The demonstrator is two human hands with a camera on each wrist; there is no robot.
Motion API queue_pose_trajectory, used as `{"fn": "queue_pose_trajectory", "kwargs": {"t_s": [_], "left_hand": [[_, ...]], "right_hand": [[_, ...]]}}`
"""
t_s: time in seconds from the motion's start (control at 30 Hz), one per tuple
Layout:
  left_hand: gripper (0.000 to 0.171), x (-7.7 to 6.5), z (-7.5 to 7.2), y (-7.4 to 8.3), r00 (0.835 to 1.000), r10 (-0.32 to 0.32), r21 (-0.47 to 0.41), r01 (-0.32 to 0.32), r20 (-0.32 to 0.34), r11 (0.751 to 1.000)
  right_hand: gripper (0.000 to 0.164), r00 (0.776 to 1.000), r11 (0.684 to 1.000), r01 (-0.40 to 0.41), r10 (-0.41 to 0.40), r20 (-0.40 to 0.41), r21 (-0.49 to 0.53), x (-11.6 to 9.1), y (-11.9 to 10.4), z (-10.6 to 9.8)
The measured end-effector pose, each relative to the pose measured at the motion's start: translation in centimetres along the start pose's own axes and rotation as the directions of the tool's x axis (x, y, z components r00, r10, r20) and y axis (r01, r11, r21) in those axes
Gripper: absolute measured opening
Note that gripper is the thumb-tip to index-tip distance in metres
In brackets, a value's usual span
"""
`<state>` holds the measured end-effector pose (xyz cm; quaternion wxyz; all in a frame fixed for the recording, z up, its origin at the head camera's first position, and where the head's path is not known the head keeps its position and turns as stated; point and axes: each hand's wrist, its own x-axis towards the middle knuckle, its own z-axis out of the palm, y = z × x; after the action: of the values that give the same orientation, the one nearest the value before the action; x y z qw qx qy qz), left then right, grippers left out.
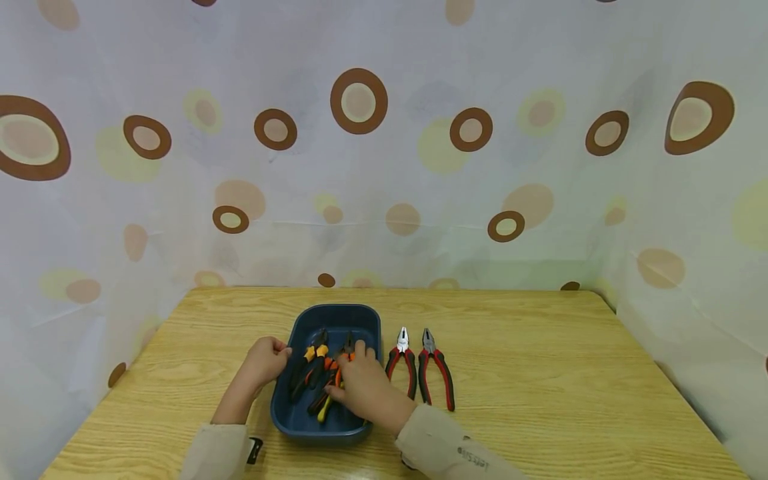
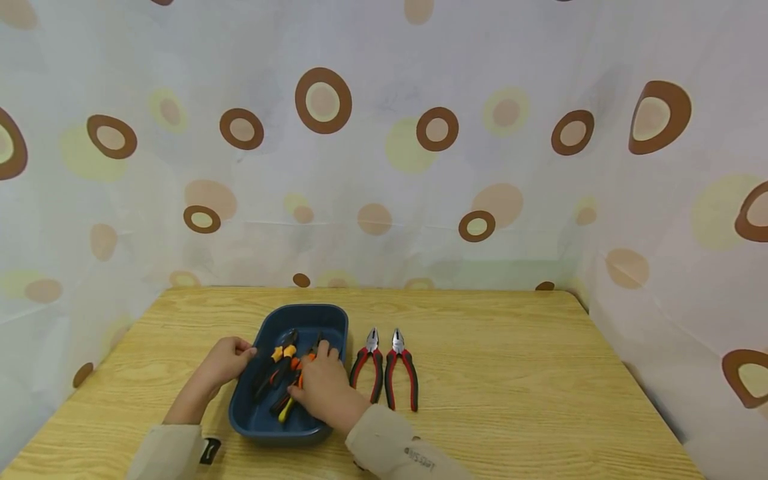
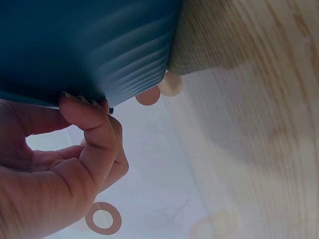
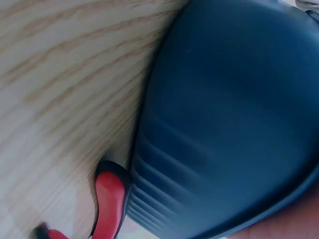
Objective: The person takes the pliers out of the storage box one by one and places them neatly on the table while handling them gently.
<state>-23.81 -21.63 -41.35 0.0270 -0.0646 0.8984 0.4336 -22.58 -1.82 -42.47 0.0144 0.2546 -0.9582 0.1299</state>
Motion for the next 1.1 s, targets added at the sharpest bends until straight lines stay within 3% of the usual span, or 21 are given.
{"fn": "queue_pose_trajectory", "kwargs": {"t_s": [0.27,0.8,1.1], "left_hand": [[0.017,0.1,0.0,-0.1,1.0,-0.005,0.002,0.005,0.011,1.0],[0.016,0.0,0.0,0.0,1.0,0.002,-0.002,-0.002,0.003,1.0],[0.017,-0.1,0.0,0.1,1.0,0.006,-0.008,-0.006,0.006,1.0]], "right_hand": [[0.053,0.999,0.995,-0.01,0.015,0.048,-0.103,0.3,-0.3,0.1],[0.055,0.986,0.996,-0.052,0.063,0.153,-0.073,1.2,-0.4,0.2],[0.053,0.99,0.996,-0.05,0.059,0.132,-0.07,1.3,-0.4,0.2]]}}
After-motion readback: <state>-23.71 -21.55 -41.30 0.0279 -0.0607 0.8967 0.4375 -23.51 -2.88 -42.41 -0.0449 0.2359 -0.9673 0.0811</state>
